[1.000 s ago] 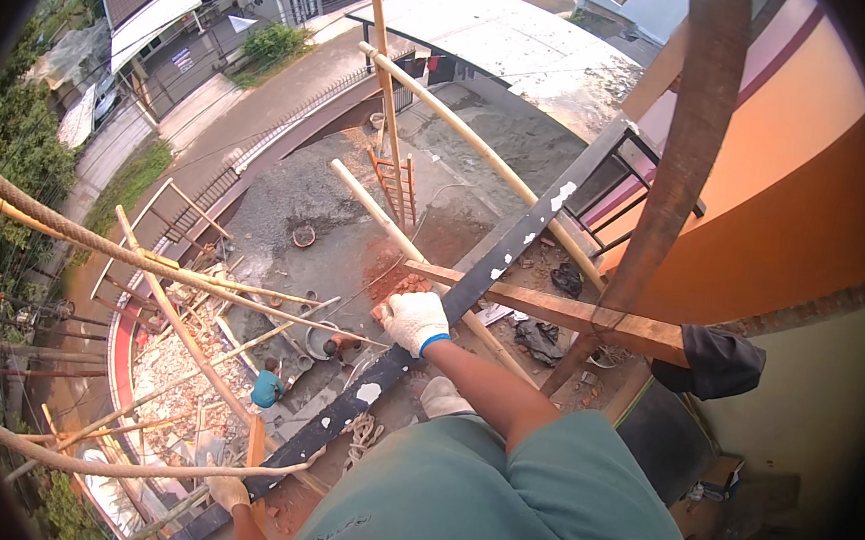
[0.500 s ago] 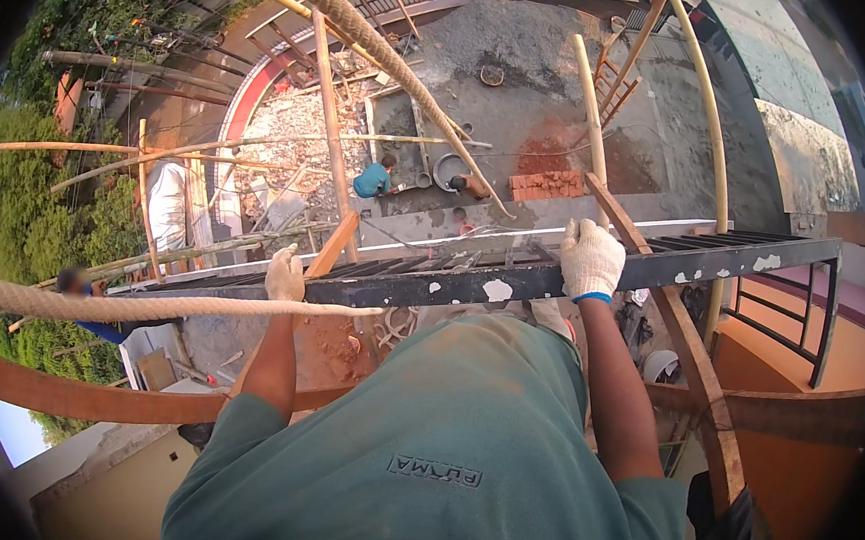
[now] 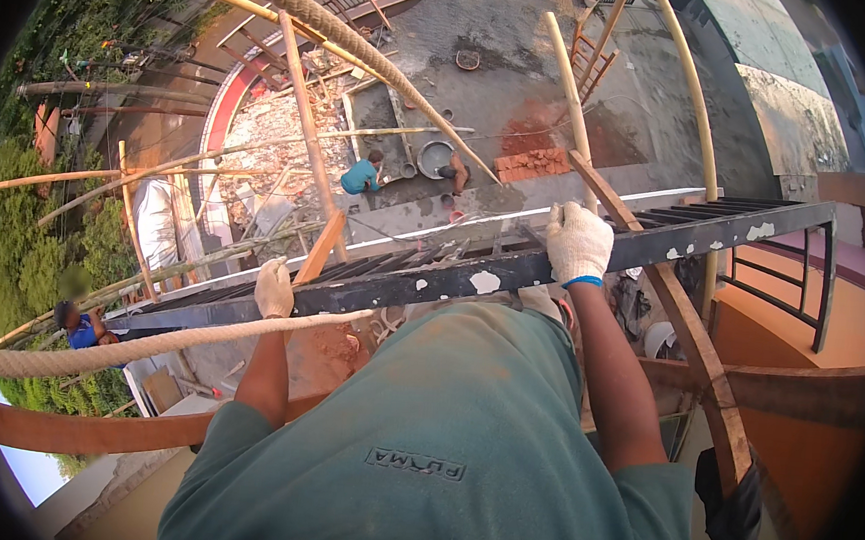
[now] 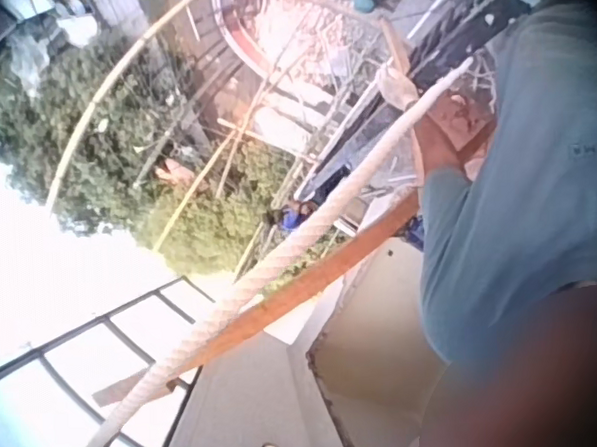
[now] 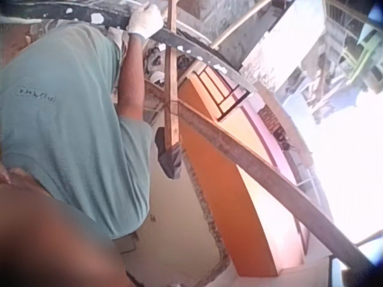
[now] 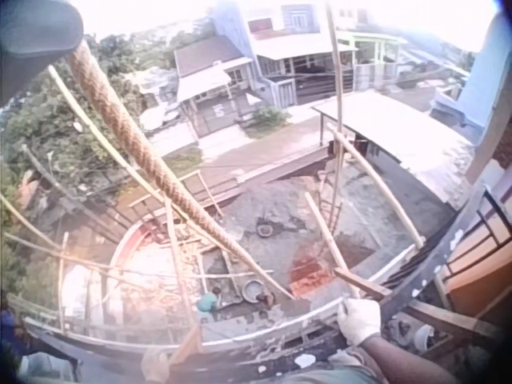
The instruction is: The person carries a bucket of wet cement from an indoor area to an outdoor balcony and lowers it using a rope to workers below. The person then returns to the balcony and repeats the process.
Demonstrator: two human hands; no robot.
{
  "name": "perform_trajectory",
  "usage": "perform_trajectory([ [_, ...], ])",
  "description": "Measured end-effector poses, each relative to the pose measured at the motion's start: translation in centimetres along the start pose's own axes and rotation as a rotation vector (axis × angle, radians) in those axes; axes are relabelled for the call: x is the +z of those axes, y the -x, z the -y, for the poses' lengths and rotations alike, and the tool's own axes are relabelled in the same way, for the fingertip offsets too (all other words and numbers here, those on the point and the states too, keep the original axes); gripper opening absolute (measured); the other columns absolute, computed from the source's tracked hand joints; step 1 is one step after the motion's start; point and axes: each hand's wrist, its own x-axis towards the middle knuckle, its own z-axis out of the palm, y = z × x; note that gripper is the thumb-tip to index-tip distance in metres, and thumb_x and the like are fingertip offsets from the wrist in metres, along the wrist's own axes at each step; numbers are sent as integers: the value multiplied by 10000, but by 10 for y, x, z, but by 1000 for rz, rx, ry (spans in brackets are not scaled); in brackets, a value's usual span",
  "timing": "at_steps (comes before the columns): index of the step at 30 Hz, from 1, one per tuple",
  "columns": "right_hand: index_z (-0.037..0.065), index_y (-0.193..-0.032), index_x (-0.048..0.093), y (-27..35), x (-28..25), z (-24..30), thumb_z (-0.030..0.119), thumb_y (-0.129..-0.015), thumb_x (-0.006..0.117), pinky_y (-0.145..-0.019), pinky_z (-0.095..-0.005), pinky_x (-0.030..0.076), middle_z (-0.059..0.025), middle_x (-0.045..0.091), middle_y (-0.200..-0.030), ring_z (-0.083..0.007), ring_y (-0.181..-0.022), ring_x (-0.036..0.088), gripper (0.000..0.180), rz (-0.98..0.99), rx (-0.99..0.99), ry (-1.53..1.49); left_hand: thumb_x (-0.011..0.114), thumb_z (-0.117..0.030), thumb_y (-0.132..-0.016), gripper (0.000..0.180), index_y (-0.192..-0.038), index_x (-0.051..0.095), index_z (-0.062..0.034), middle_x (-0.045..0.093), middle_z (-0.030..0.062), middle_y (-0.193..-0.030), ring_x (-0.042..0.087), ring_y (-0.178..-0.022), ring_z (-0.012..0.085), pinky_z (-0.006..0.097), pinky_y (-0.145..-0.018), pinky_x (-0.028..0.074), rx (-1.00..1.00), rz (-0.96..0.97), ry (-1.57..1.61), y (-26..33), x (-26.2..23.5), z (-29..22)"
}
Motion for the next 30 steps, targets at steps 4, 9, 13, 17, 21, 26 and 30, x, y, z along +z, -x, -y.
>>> perform_trajectory([
  [4,97,-805,730,-1,-2,2,340,-992,696,-724,-517,584,-178,739,-769,-391,-751,741,309,-11,4,0,562,-218,-1034,339,-1202,778,-18,738,189,-1275,693,-1200,381,459,-1046,528,-25,26,16,-4,4,5],
  [9,114,-795,741,-2,-4,1,389,-991,688,-746,-512,582,-160,743,-764,-366,-755,749,342,23,58,-59,507,-306,-1069,432,-1238,770,-8,779,226,-1154,731,-1105,422,492,-988,541,-67,90,12,-5,9,17],
  [13,115,-853,785,0,-5,-2,438,-1008,654,-775,-502,578,-150,768,-797,-356,-789,760,381,69,88,-76,479,-321,-1091,461,-1251,765,2,790,222,-1094,754,-1002,377,458,-915,551,-104,144,87,-12,23,52],
  [17,122,-914,822,8,-5,-5,425,-1017,630,-823,-498,576,-154,784,-831,-362,-824,771,373,71,122,-85,476,-298,-1097,457,-1295,714,39,754,254,-1098,718,-1003,350,460,-934,527,-51,178,181,-18,26,60],
  [21,111,-930,815,8,-11,1,386,-1011,631,-862,-488,590,-150,794,-866,-348,-879,782,341,52,149,-152,455,-318,-1090,507,-1314,712,56,752,284,-1191,716,-1077,403,478,-972,521,99,186,-120,-18,21,62],
  [26,116,-917,794,25,-2,1,361,-1007,628,-889,-473,587,-133,791,-855,-330,-880,775,310,-234,69,-152,428,-402,-1067,573,-1188,764,47,763,301,-1153,720,-1070,472,551,-964,509,-17,145,-45,-19,8,21],
  [30,122,-961,811,62,11,20,397,-1024,632,-1229,-557,360,-125,801,-1065,-307,-1225,676,335,-204,-49,33,424,-490,-1045,629,-1099,775,29,748,317,-1134,717,-1066,507,592,-959,523,18,81,-148,-17,11,12],
])
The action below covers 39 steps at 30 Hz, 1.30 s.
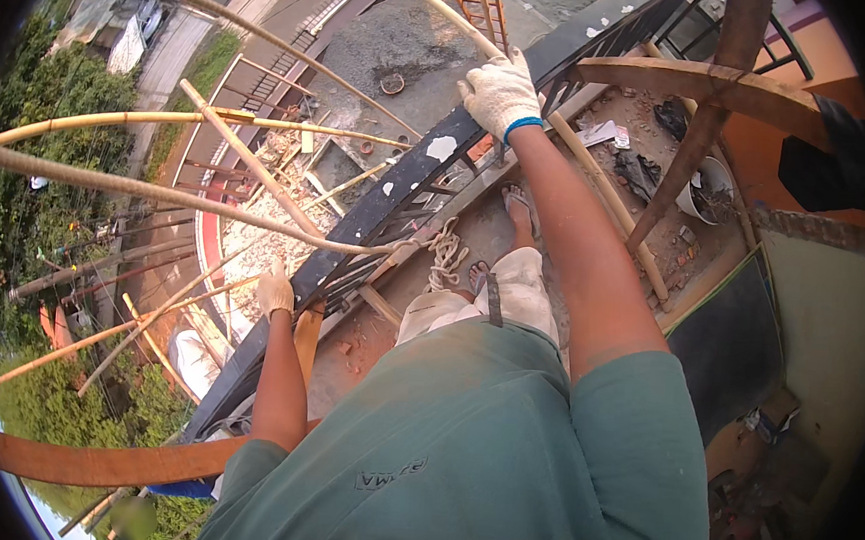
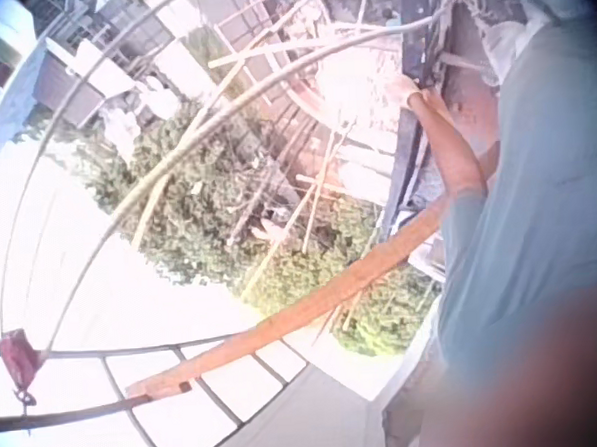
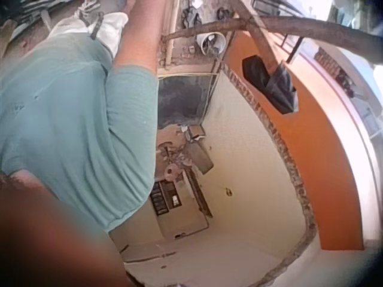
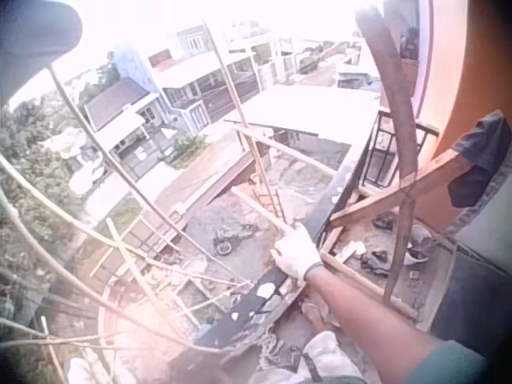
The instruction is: The person carries a bucket of wet cement from an indoor area to an outdoor balcony and lowers it using a rope to workers below. The person then returns to the balcony and repeats the process.
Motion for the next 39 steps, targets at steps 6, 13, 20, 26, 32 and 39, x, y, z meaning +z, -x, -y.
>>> perform_trajectory([
  [6,149,-1279,776,14,-18,44,490,-1053,609,-1269,-592,296,-130,740,-1320,-346,-1425,542,441,229,103,131,399,-528,-1029,614,-1144,824,-100,764,269,-1157,731,-1112,477,563,-1008,540,4,28,69,12,-11,-12],
  [13,82,-1133,779,12,-14,65,476,-1069,587,-1209,-623,358,-174,770,-1225,-392,-1262,651,443,242,-2,229,427,-465,-1044,545,-1114,827,-103,778,225,-1140,753,-1060,438,535,-959,582,-109,69,175,20,-22,-21],
  [20,81,-859,760,-5,9,58,352,-1037,668,-798,-519,578,-203,746,-836,-414,-819,737,337,230,-331,18,497,-463,-1044,492,-1038,832,-103,781,221,-1098,757,-1007,442,532,-920,591,-125,76,213,20,-18,-22],
  [26,66,-810,736,-9,-2,63,273,-962,761,-758,-514,561,-181,730,-792,-408,-781,722,258,211,-295,-182,492,-461,-1050,480,-1059,822,-113,774,234,-1064,750,-1000,452,551,-911,580,-140,22,181,17,-8,-12],
  [32,42,-782,693,-35,-2,-16,191,-953,765,-723,-523,523,-201,687,-767,-437,-749,670,237,-85,-179,-148,474,-458,-1055,482,-1093,810,-113,778,226,-1073,746,-1023,454,551,-931,566,-147,16,91,20,1,4],
  [39,42,-739,691,-63,1,-54,261,-995,729,-675,-524,521,-223,666,-719,-448,-713,672,339,-41,6,-138,505,-445,-1058,445,-1140,802,-124,761,248,-1063,729,-1024,467,560,-909,552,-169,24,132,15,-6,-9],
])
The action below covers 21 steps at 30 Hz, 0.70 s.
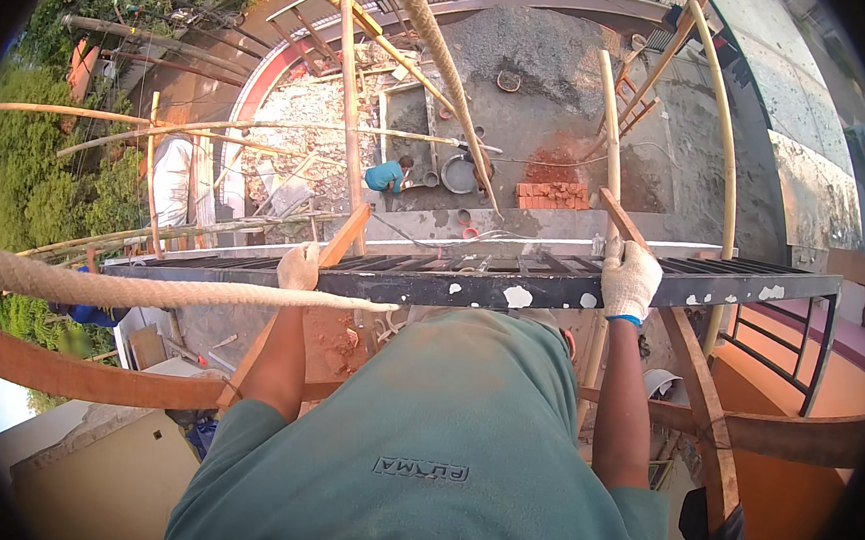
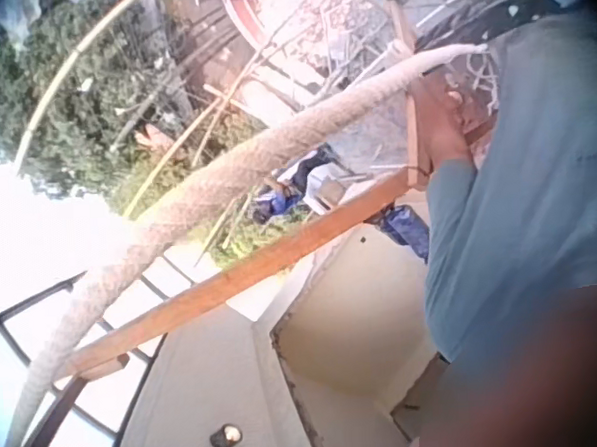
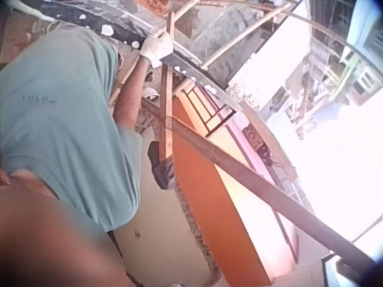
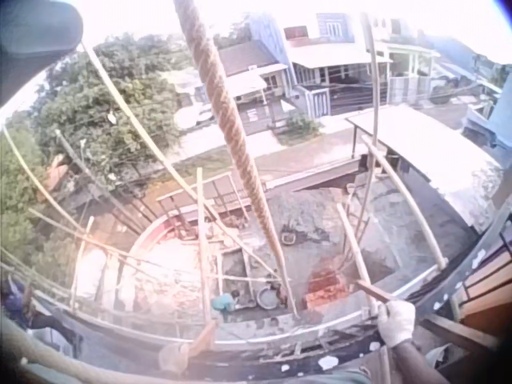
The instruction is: The person carries a bucket of wet cement from an indoor area to an outdoor balcony and lowers it using a rope to workers below. The person then returns to the balcony and repeats the process.
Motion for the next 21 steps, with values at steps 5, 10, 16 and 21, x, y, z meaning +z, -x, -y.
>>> perform_trajectory([
  [5,67,-721,693,-3,-5,5,262,-982,737,-681,-511,528,-193,675,-696,-413,-696,695,329,37,11,43,500,-429,-1064,448,-1102,795,-94,761,244,-1034,725,-1003,468,562,-892,547,-17,49,-82,1,-2,-1],
  [10,76,-726,694,-3,-4,4,260,-973,742,-645,-512,534,-180,676,-666,-395,-667,704,312,19,-33,88,508,-405,-1047,440,-1064,801,-79,755,259,-1026,722,-993,478,558,-893,546,-38,30,-54,1,-9,-10],
  [16,82,-697,670,-4,1,2,271,-991,734,-639,-514,526,-179,665,-649,-396,-646,692,356,-1,-38,81,531,-379,-1032,428,-1020,803,-49,752,265,-988,726,-962,485,559,-890,554,16,-33,-55,1,-7,-8],
  [21,83,-687,662,-4,0,1,277,-996,735,-630,-511,519,-176,656,-634,-398,-637,685,372,-2,-35,82,508,-399,-1043,452,-1044,804,-57,754,263,-1023,726,-982,479,556,-899,550,-25,3,-63,2,-5,-7],
])
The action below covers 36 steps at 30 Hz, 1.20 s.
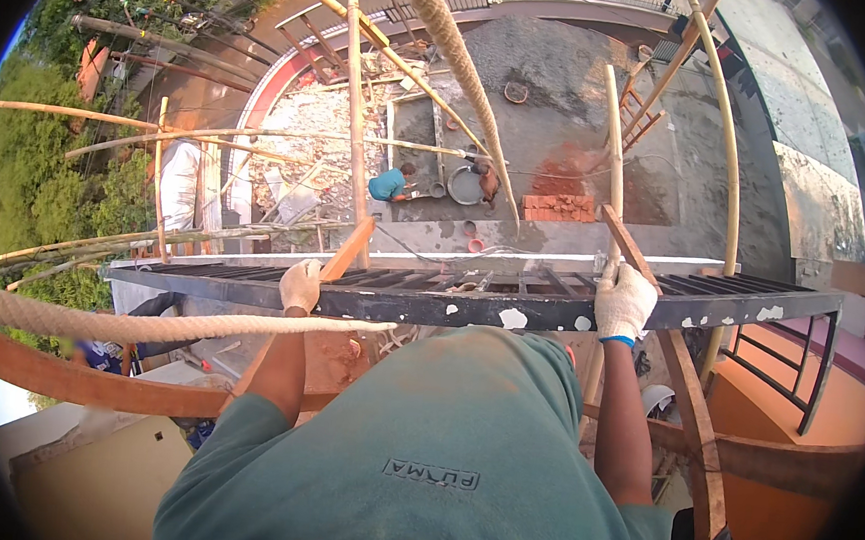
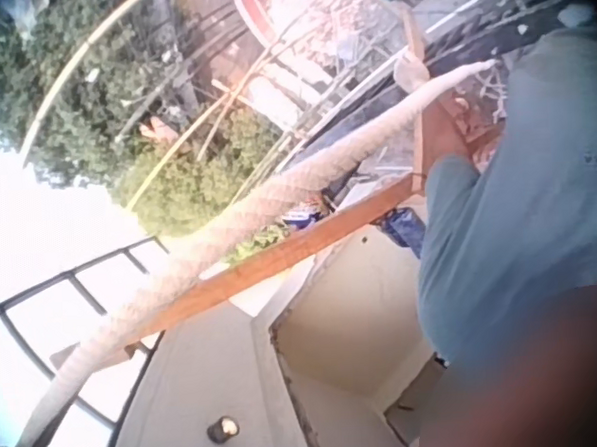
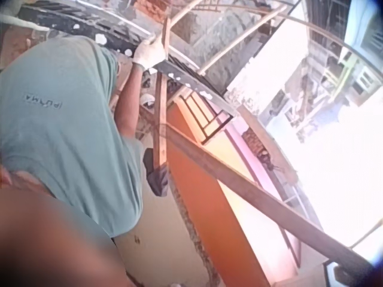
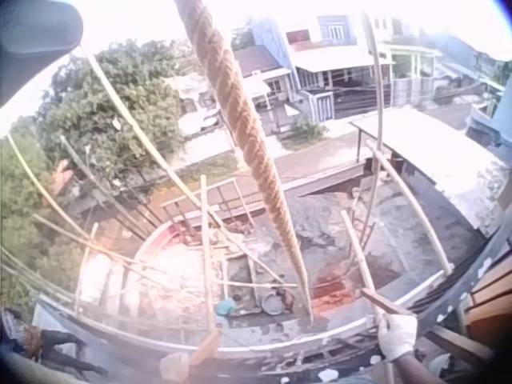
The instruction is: The person carries a bucket of wet cement from an indoor area to an outdoor balcony and lowers it using a rope to workers below. The person then returns to the balcony and repeats the process.
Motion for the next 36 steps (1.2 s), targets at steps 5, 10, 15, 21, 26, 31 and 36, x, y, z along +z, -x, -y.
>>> perform_trajectory([
  [5,51,-726,670,0,-5,5,267,-973,746,-718,-543,533,-231,672,-743,-462,-763,680,336,107,105,-37,509,-400,-1050,451,-1048,803,-58,750,272,-1026,724,-996,476,555,-907,544,-17,16,16,0,-1,-4],
  [10,78,-678,666,-1,-2,3,258,-983,747,-626,-501,524,-181,658,-635,-400,-631,684,363,24,12,14,521,-419,-1048,457,-1170,786,-67,764,262,-1046,728,-1016,470,549,-938,547,207,-319,-2,-2,11,7],
  [15,79,-696,678,1,-3,5,266,-985,743,-639,-504,532,-180,668,-651,-398,-648,694,351,39,36,25,489,-459,-1072,485,-1262,771,-113,772,252,-1071,730,-1041,466,554,-948,548,232,-441,-58,-5,8,-2],
  [21,84,-732,706,0,-3,3,279,-982,746,-667,-515,542,-189,685,-684,-411,-692,708,319,85,47,36,451,-485,-1087,518,-1119,814,-116,762,259,-1036,726,-1021,471,561,-911,545,3,60,11,-3,5,9],
  [26,67,-777,711,2,1,0,295,-989,726,-713,-524,556,-217,703,-760,-434,-752,713,312,95,58,25,458,-457,-1076,499,-1108,810,-104,759,266,-1034,725,-1018,481,568,-907,546,17,31,20,-3,3,7],
  [31,47,-831,717,1,0,1,268,-987,721,-723,-528,557,-218,716,-820,-440,-779,713,270,114,52,36,465,-452,-1072,491,-1119,810,-105,761,266,-1038,727,-1013,484,574,-907,547,24,19,-3,-3,7,13],
  [36,59,-786,711,1,0,2,288,-991,715,-728,-528,557,-220,706,-775,-439,-769,712,307,90,53,30,468,-449,-1073,483,-1128,806,-108,764,261,-1028,729,-1004,482,568,-902,550,33,24,4,-3,5,10],
])
